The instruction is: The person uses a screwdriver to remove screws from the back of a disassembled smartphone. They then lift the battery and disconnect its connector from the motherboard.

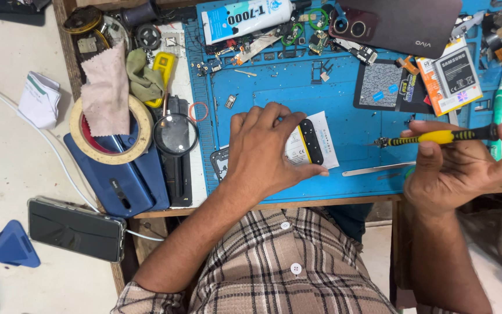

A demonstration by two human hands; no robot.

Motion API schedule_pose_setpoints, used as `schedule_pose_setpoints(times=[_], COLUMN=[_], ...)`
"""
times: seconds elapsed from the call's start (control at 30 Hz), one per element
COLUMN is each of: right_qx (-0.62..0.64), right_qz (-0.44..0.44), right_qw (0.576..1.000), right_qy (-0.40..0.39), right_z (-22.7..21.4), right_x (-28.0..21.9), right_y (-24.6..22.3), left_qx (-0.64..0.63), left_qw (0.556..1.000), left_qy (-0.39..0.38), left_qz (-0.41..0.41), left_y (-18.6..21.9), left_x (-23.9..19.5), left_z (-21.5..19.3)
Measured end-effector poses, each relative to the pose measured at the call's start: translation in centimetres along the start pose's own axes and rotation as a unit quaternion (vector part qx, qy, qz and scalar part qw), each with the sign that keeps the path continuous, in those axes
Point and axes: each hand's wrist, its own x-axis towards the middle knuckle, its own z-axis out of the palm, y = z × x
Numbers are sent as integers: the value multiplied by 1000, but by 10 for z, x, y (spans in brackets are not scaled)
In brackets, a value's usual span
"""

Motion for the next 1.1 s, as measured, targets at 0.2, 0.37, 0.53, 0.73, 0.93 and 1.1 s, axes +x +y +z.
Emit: schedule_pose_setpoints(times=[0.2, 0.37, 0.53, 0.73, 0.93, 1.1], right_qx=[16, 16, 17, 18, 2, -4], right_qz=[26, 29, 50, 47, 35, 35], right_qw=[1000, 999, 999, 999, 999, 999], right_qy=[0, 2, -1, -5, -15, -9], right_z=[-8, -10, -12, -9, -3, 6], right_x=[-7, -10, -16, -16, -11, -4], right_y=[8, 12, 15, 15, 13, 5], left_qx=[-3, -18, -29, -32, -53, -44], left_qw=[999, 998, 998, 998, 997, 997], left_qy=[-6, 0, 11, 21, 22, 0], left_qz=[-47, -58, -55, -46, -44, -58], left_y=[1, 4, 2, -1, -8, -11], left_x=[9, 12, 12, 11, 13, 16], left_z=[3, 4, 5, 7, 9, 7])
